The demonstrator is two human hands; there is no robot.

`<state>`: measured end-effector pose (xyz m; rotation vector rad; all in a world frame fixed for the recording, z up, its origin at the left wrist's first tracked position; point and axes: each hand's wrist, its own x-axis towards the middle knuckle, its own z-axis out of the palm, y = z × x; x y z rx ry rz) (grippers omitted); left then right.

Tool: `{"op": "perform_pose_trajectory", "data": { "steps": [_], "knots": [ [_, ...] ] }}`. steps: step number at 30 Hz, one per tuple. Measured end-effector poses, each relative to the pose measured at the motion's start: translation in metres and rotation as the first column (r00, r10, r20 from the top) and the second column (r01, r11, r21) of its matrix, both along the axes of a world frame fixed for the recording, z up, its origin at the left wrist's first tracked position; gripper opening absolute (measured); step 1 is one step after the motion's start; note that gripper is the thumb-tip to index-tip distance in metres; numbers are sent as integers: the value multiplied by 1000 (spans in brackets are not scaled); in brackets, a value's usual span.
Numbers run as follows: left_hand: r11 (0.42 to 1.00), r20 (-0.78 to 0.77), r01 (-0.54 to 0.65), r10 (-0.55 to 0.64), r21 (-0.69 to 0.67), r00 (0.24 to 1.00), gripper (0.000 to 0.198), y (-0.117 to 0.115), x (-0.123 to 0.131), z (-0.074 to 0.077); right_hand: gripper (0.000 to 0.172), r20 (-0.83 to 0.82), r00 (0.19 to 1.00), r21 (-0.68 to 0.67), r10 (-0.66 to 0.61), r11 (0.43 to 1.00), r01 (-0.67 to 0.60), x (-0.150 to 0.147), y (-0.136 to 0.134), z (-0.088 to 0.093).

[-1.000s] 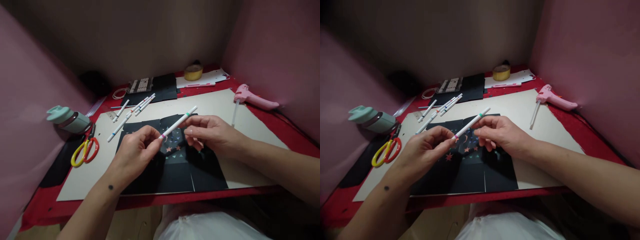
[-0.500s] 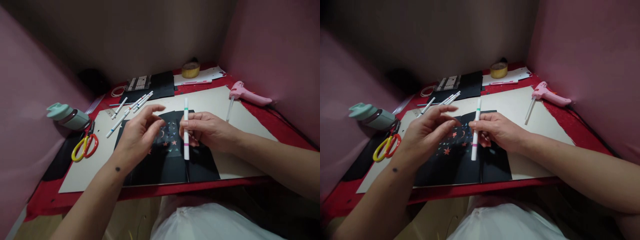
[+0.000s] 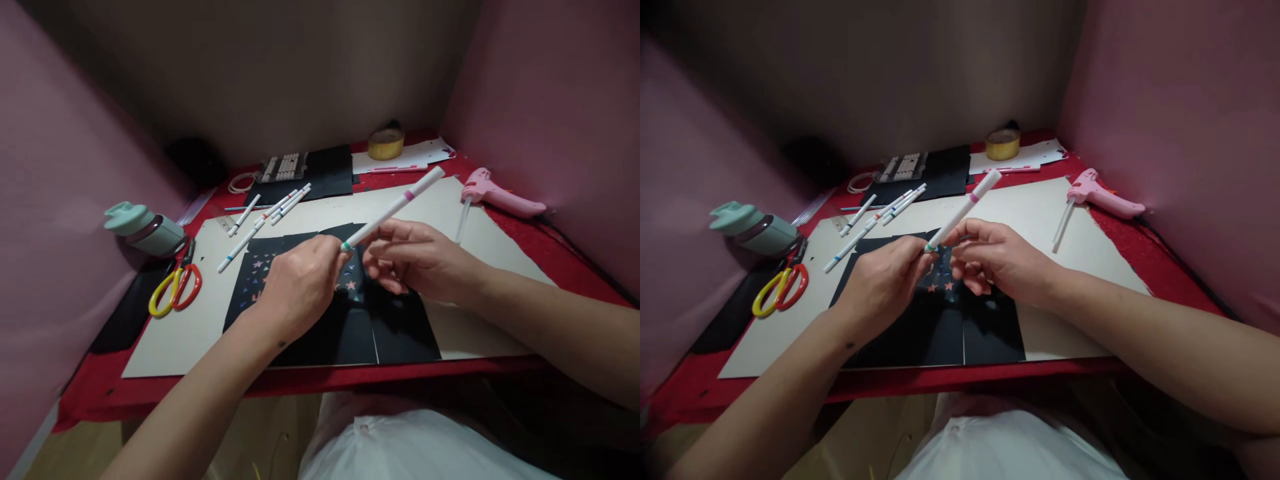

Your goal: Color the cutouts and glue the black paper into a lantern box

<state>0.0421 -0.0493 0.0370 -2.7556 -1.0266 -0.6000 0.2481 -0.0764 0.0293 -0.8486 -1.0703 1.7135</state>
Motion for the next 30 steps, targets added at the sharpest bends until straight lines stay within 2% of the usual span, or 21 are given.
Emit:
{"op": "perform_pose_trajectory", "data": {
  "steps": [2,5,8,10,11,12,14,16,17,18,19,22,23,26,27,30],
  "knots": [
    [998,-16,-21,20,-56,1000,26,-4,1,2,25,49,997,80,-62,995,58,-2,-3,0],
    [989,9,0,1,-145,1000,25,-8,5,2,18,48,995,126,-89,989,82,-5,-5,1],
    [955,88,42,-16,-293,996,28,-13,10,3,21,-8,995,63,-95,993,95,-9,-5,1],
    [893,175,64,17,-445,984,29,-17,12,5,18,-42,995,-14,-91,996,90,-9,-3,3],
    [839,225,82,49,-539,973,30,-20,11,6,17,-51,994,-47,-95,995,93,-8,-2,6],
    [760,270,108,92,-641,958,33,-24,10,7,18,-62,991,-74,-122,990,117,-5,0,10],
    [535,336,189,191,-823,922,41,-32,2,8,26,-82,967,-101,-242,967,234,3,4,21],
    [284,355,278,271,-918,895,44,-41,-9,8,35,-128,894,-43,-430,903,428,11,7,31],
    [207,357,307,285,-929,889,44,-44,-15,8,38,-117,882,4,-456,888,459,13,8,35],
    [173,351,312,287,-934,891,42,-47,-19,8,36,-88,904,39,-418,905,423,14,8,36],
    [200,350,303,270,-932,897,39,-49,-23,7,33,-84,920,75,-383,918,389,14,9,36],
    [352,355,275,186,-895,916,32,-49,-25,7,19,-56,954,76,-295,951,299,7,9,28],
    [375,357,276,165,-885,919,30,-48,-23,7,16,-50,955,56,-294,953,296,5,9,25],
    [376,358,291,123,-880,925,23,-46,-21,5,10,-15,950,16,-311,950,311,4,11,16],
    [408,359,294,92,-864,929,20,-46,-21,3,9,4,950,19,-312,950,312,4,11,14],
    [595,339,319,-81,-738,937,17,-42,-30,0,11,65,946,61,-318,947,314,6,12,11]
  ]
}}
